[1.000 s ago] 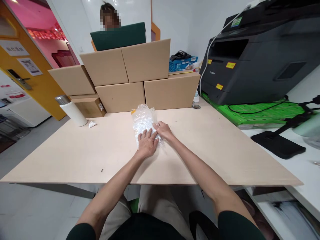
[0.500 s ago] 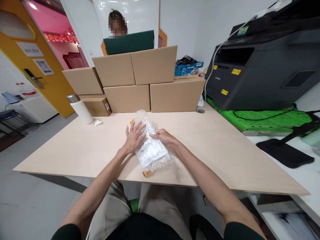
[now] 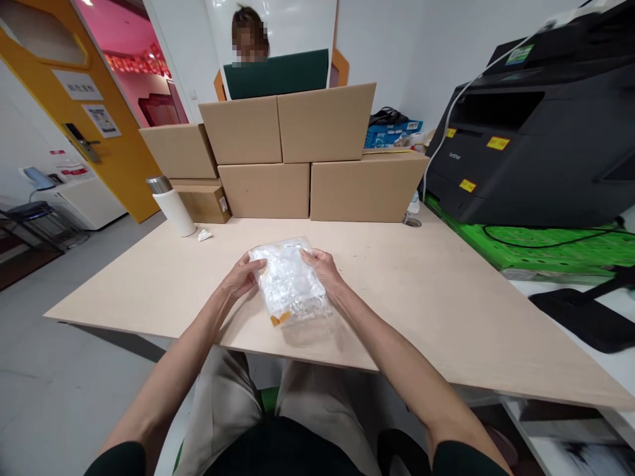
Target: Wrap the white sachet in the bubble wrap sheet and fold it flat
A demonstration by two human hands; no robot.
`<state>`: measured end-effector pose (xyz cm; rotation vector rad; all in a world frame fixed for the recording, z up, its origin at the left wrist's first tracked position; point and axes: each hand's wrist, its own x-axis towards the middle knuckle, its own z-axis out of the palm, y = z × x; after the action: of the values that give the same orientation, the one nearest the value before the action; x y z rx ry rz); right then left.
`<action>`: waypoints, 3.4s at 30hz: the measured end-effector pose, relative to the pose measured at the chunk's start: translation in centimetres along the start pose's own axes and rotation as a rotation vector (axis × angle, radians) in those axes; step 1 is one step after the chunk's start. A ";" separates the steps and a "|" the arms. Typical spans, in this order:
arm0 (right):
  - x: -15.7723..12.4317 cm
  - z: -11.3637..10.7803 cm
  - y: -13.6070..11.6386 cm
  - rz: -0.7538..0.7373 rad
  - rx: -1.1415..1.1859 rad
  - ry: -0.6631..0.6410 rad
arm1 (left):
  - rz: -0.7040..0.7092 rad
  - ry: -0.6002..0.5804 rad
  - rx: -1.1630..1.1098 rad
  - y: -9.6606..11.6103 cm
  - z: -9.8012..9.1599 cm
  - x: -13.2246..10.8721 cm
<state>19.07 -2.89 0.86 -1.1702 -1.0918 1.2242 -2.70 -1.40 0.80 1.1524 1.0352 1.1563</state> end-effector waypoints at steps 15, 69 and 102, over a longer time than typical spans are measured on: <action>3.9 -0.9 3.8 -0.566 -1.154 -0.234 | 0.376 0.072 1.094 -3.0 -0.2 1.9; 1.8 -5.0 3.2 -0.189 -0.561 -0.074 | 0.249 -0.253 1.486 0.1 2.0 0.5; 0.8 -5.0 1.9 -0.520 -0.698 -0.218 | 0.446 0.059 0.279 1.3 6.4 -3.7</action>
<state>23.88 -2.34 -1.49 -1.1489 -1.9402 0.5721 2.92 -5.78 3.02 1.6369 1.0355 1.4280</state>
